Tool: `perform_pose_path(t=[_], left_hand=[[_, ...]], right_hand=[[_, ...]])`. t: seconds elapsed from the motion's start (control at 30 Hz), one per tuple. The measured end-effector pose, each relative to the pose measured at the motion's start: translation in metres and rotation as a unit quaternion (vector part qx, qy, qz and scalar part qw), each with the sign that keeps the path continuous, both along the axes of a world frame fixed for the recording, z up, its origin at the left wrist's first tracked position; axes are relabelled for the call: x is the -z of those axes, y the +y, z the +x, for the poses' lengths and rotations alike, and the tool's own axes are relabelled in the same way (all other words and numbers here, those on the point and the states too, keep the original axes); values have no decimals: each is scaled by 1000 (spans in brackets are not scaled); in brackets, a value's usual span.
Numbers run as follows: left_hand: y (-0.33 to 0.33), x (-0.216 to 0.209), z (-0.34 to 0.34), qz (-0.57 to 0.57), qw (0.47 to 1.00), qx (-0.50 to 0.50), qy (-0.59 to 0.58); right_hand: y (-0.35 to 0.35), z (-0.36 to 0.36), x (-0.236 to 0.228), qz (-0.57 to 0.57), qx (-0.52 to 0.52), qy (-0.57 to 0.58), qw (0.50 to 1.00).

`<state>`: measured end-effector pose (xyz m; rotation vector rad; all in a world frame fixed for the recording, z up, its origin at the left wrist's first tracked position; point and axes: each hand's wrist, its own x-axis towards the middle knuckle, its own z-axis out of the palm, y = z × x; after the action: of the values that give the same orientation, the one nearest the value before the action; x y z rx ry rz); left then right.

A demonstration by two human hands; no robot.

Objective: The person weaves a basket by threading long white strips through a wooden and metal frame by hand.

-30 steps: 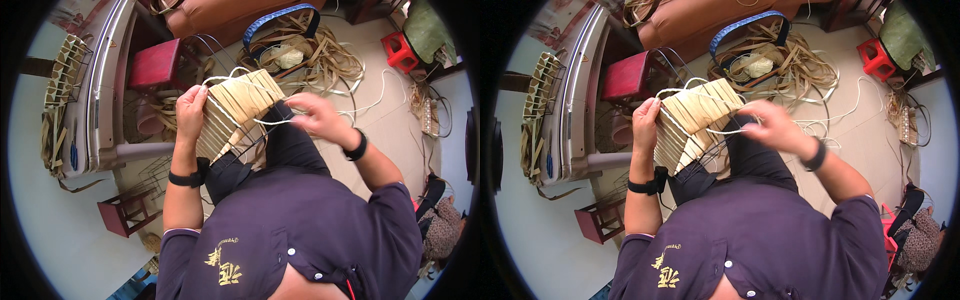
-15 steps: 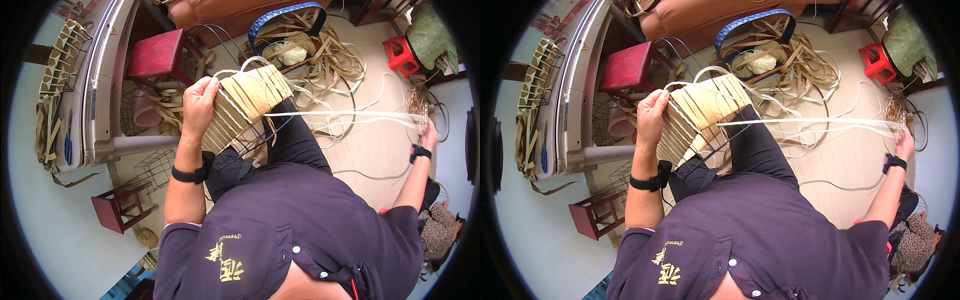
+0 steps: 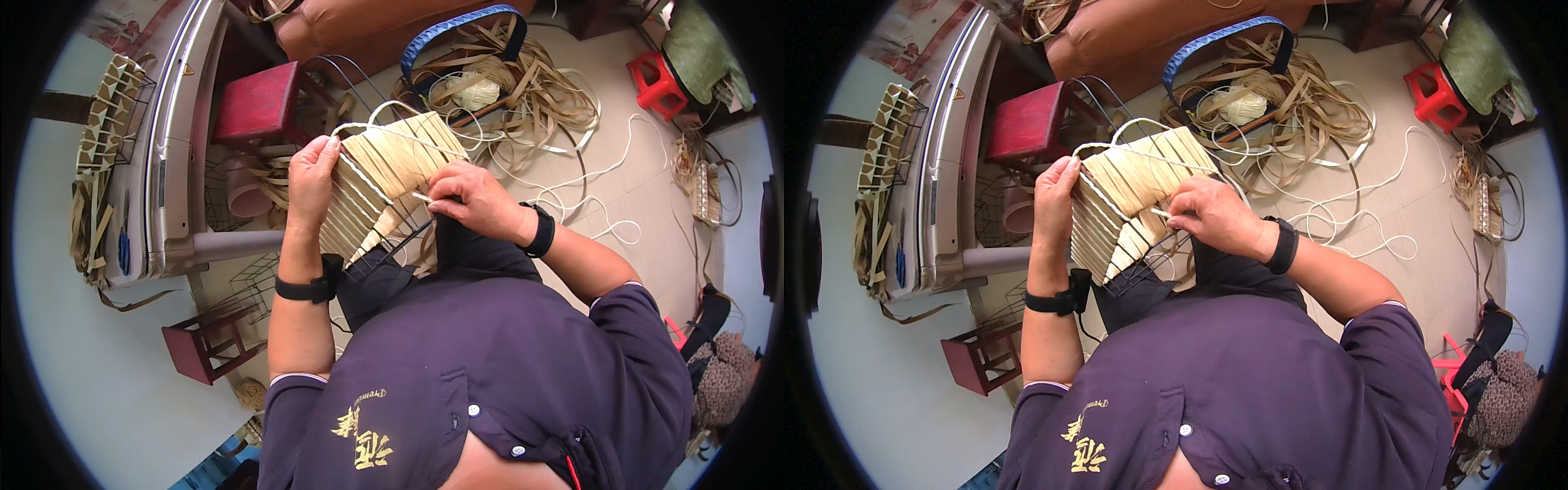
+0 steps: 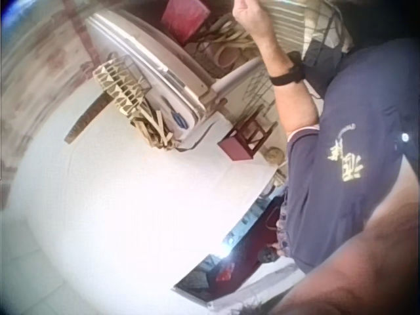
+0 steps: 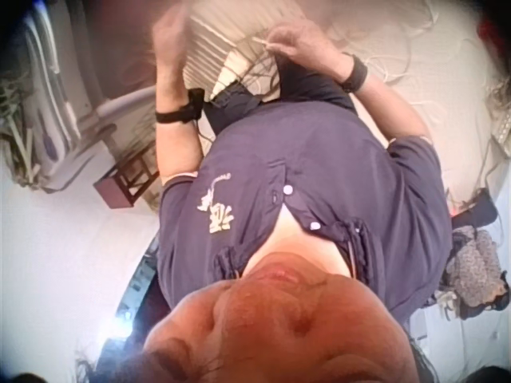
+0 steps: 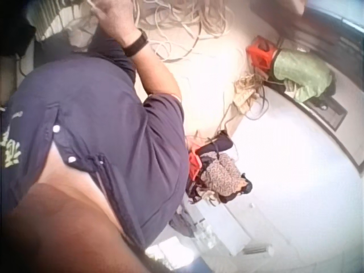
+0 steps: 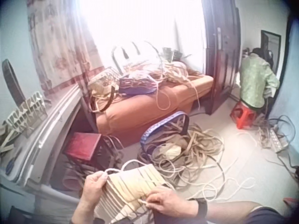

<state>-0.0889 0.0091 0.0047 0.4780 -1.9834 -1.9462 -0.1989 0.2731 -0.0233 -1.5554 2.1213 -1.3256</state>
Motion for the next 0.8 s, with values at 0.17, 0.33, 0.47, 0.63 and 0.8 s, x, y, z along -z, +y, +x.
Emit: perform_pose_path(t=[0.17,0.33,0.47,0.63,0.8], left_hand=[[2,1,6,-16,1000,-7,-2],[16,-7,-5,-34,999,4,8],[4,8,4,-20,1000,9,17],[11,-4,-1,-35,999,-3,-5],[2,-1,2,19,1000,4,-9]], right_hand=[[64,-47,-6,-85,14,-168,982],[467,-189,87,-43,576,-146,803],[637,-151,36,313,845,73,428],[346,-149,69,154,480,-2,863],[44,-19,7,25,33,-45,998]])
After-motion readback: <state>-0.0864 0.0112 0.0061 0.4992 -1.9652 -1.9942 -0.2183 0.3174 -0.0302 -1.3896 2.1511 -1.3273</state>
